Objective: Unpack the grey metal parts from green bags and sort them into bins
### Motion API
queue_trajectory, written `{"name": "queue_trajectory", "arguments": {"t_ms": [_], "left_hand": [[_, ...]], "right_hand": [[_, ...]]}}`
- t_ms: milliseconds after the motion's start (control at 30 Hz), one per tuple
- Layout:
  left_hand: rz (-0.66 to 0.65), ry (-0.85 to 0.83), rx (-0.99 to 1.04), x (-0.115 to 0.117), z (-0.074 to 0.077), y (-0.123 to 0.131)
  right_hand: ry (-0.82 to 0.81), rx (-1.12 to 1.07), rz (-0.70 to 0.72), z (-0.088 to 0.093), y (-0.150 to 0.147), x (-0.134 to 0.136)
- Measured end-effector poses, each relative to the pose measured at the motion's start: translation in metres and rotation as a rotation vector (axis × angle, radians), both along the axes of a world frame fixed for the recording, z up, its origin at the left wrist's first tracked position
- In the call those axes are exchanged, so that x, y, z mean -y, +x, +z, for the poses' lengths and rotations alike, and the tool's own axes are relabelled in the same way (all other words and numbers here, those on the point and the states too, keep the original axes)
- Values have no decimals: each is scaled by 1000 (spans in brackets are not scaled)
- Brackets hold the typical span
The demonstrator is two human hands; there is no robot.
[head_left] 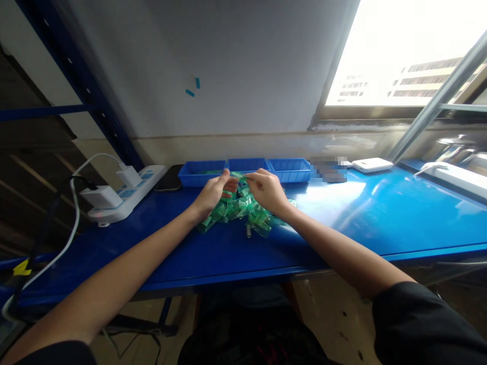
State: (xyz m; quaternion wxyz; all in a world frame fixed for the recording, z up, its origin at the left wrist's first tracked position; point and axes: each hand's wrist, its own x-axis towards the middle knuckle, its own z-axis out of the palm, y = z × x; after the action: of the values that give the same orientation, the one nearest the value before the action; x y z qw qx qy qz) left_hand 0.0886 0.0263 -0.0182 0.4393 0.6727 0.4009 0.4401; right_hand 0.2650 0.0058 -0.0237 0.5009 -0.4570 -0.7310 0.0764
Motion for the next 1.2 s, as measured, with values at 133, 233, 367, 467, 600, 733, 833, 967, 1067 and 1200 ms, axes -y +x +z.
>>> {"name": "queue_trajectory", "arguments": {"t_ms": [133,233,367,467,600,733,833,967,1067,1200], "left_hand": [[-35,-293,164,-4,4,-4],[11,-362,200,-6,8,-7],[180,-342,305,-17,17,-15],[302,-272,343,-29,21,-28],[212,-117,19,-37,13,-43],[168,276,-599,-38,-8,-44],[193,414,-895,-39,-20,-41],[237,381,-898,-39,-20,-41],[282,369,-755,-37,-14,-38],[189,384,-540,-25,-5,-28]], "right_hand": [[84,117,28,-1,-2,3],[106,145,17,2,-3,6],[159,110,-14,9,-1,8],[138,95,-39,11,3,7],[91,137,-30,9,4,4],[42,224,-12,4,5,1],[9,277,-17,1,6,-1],[-13,319,-3,-1,5,-1],[-29,321,12,0,3,0],[-103,235,29,3,2,1]]}}
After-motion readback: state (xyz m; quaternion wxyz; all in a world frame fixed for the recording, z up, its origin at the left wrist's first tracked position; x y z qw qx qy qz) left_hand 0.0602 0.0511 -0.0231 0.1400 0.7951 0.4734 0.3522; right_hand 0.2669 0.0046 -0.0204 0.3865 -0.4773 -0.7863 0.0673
